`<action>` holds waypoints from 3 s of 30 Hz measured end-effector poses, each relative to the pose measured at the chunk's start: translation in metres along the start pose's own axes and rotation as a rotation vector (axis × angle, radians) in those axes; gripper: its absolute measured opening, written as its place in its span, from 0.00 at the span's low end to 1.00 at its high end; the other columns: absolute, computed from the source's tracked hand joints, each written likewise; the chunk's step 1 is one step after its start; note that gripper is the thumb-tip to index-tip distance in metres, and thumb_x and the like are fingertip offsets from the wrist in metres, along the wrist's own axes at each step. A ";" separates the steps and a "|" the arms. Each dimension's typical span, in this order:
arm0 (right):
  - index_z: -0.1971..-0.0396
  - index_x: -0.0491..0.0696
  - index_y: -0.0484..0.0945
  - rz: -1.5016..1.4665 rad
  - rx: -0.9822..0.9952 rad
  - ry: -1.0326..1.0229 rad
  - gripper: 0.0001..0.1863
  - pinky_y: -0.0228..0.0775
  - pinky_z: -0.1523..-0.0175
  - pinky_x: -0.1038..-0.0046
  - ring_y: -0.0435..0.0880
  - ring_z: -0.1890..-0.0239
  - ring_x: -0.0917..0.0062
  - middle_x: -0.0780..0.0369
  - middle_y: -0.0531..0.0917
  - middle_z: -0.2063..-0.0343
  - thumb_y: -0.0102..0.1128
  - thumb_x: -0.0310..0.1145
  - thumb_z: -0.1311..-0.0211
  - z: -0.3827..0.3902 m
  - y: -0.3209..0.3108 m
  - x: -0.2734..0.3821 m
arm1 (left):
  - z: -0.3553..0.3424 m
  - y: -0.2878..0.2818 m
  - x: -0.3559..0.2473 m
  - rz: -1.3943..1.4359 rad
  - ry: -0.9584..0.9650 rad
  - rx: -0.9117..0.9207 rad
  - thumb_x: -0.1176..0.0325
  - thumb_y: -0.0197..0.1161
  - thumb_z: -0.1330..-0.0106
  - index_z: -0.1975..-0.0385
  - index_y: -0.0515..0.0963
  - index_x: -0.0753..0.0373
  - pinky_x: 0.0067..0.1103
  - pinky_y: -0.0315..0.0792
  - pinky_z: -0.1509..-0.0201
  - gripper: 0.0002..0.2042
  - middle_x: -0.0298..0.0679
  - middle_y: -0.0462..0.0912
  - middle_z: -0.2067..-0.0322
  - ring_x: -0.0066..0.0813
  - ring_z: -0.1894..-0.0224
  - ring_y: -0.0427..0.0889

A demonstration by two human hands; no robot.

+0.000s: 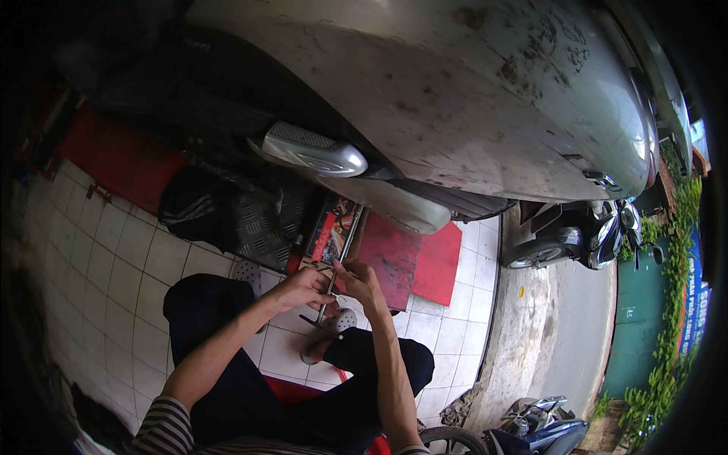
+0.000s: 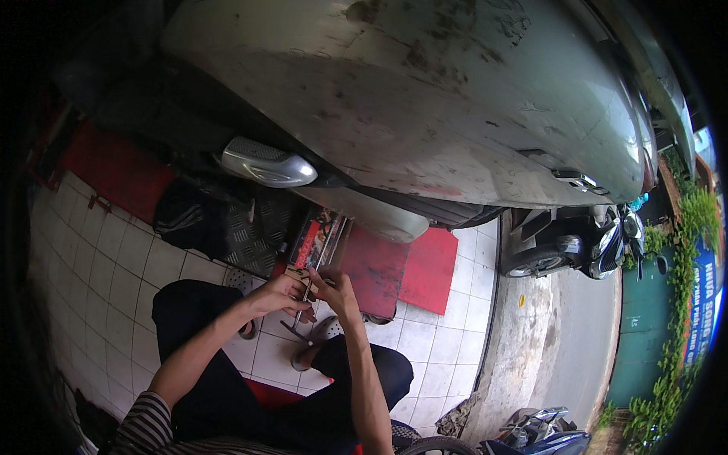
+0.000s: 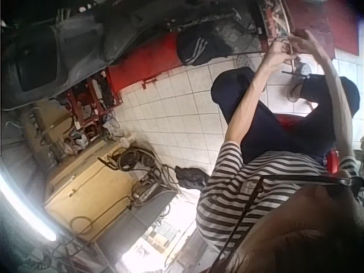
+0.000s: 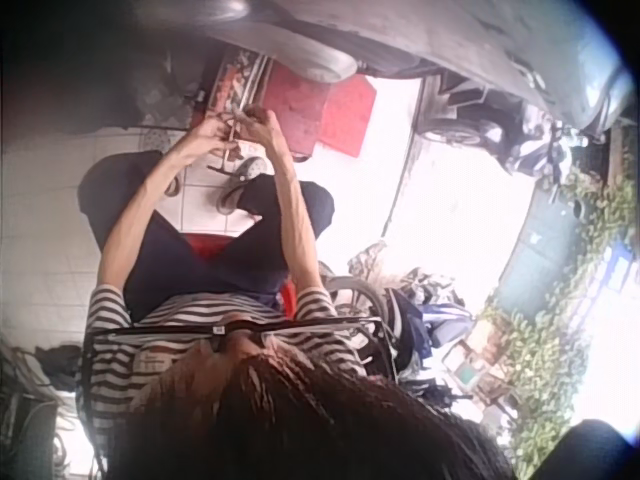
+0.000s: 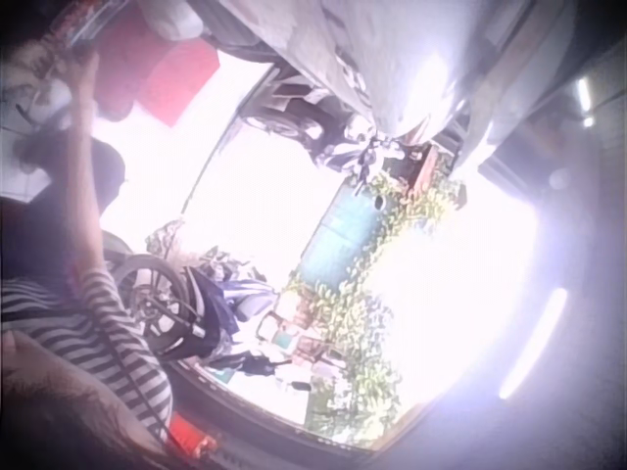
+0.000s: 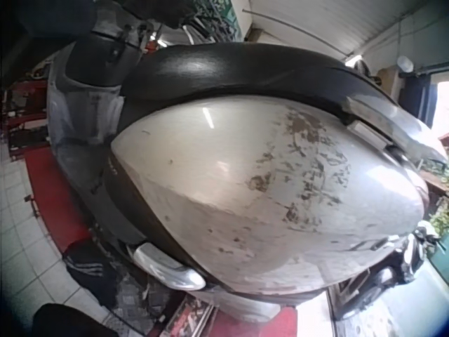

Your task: The person uses a T-handle socket wrench to loosen and remove bolts from the engine case of a scooter and then uses pliers to handle small components.

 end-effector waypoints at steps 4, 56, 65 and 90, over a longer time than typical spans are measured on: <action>0.67 0.41 0.79 -0.051 0.043 -0.098 0.14 0.64 0.66 0.81 0.71 0.71 0.87 0.68 0.79 0.75 0.67 0.39 0.36 0.003 -0.006 -0.008 | -0.009 0.001 0.011 0.155 0.028 0.103 0.73 0.63 0.33 0.48 0.73 0.68 0.23 0.82 0.58 0.15 0.38 0.83 0.55 0.28 0.58 0.85; 0.65 0.41 0.81 -0.192 -0.011 0.051 0.15 0.69 0.69 0.84 0.77 0.73 0.87 0.66 0.82 0.74 0.67 0.40 0.36 -0.001 0.003 -0.005 | 0.003 0.006 -0.012 -0.205 0.190 -0.129 0.72 0.69 0.38 0.53 0.72 0.68 0.24 0.84 0.63 0.17 0.42 0.84 0.62 0.28 0.63 0.86; 0.71 0.42 0.79 -0.116 -0.079 0.061 0.17 0.64 0.74 0.85 0.76 0.77 0.88 0.67 0.79 0.79 0.69 0.42 0.38 0.002 -0.003 0.008 | -0.001 0.004 -0.005 -0.016 0.055 -0.046 0.77 0.65 0.35 0.53 0.76 0.69 0.23 0.83 0.62 0.12 0.45 0.85 0.63 0.32 0.61 0.87; 0.72 0.39 0.78 -0.195 -0.047 -0.032 0.16 0.68 0.76 0.82 0.76 0.79 0.87 0.66 0.79 0.80 0.71 0.37 0.41 0.001 -0.001 -0.006 | 0.012 0.016 -0.022 -0.051 0.023 -0.055 0.74 0.63 0.33 0.57 0.76 0.72 0.26 0.85 0.57 0.09 0.45 0.84 0.61 0.31 0.62 0.87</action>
Point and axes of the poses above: each hand's wrist, its own z-axis away from the middle knuckle, its own y-axis out of the palm, x = y × z, the point moved 4 cm from there along -z, towards the middle knuckle
